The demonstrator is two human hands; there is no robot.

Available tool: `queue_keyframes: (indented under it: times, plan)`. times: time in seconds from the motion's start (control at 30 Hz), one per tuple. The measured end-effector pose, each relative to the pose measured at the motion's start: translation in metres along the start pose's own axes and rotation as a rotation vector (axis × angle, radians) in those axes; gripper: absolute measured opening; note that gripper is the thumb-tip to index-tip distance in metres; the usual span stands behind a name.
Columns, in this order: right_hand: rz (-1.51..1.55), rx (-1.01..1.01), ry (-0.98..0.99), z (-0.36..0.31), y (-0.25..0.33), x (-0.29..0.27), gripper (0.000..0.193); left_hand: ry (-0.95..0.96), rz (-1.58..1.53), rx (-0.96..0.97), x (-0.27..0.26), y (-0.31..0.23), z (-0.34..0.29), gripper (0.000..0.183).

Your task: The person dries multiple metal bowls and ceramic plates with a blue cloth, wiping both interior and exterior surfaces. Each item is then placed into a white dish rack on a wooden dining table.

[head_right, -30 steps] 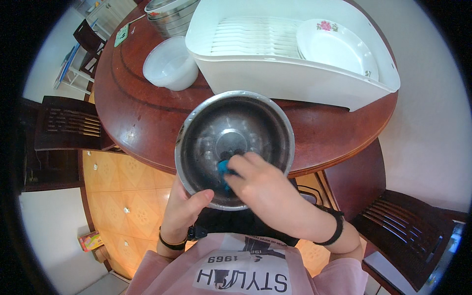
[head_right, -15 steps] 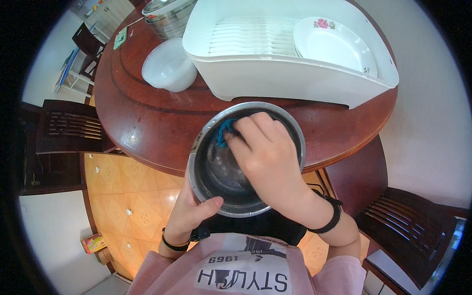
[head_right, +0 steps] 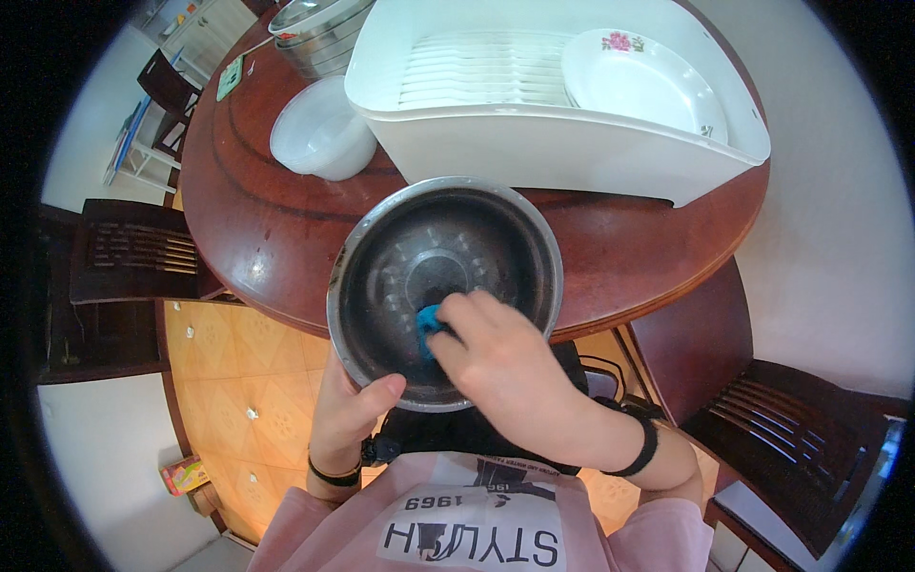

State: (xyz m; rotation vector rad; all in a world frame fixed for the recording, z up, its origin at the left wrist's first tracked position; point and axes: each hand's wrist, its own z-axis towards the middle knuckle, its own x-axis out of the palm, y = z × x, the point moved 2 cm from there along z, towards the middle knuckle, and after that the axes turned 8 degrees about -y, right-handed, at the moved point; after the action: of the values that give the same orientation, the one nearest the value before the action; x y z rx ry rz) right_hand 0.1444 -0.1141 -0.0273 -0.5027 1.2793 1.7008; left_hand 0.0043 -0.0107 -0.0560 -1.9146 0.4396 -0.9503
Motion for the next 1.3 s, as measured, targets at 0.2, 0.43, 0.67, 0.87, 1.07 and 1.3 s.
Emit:
queue_keyframes:
  times: [0.2, 0.43, 0.67, 0.87, 1.07, 1.3]
  plan:
    - [0.11, -0.097, -0.093, 0.012, 0.006, 0.007, 0.026, 0.036, 0.086, -0.023, 0.007, -0.005, -0.003, 0.068]
    - [-0.126, -0.133, -0.239, 0.024, -0.015, 0.001, 0.024, 0.076, 0.134, -0.029, 0.009, -0.001, -0.001, 0.069]
    - [-0.372, -0.077, -0.285, 0.007, -0.03, 0.004, 0.024, 0.015, 0.124, 0.093, 0.006, -0.002, -0.002, 0.071]
    - [-0.165, 0.028, -0.136, -0.01, -0.017, 0.014, 0.026, -0.029, 0.107, 0.129, 0.004, -0.004, -0.002, 0.073]
    - [0.289, 0.058, -0.135, -0.01, 0.01, 0.017, 0.041, -0.053, 0.045, 0.087, -0.001, -0.005, -0.005, 0.07]
    - [-0.222, -0.249, -0.017, -0.022, -0.005, 0.015, 0.034, -0.014, 0.142, 0.143, -0.019, -0.011, 0.003, 0.078]
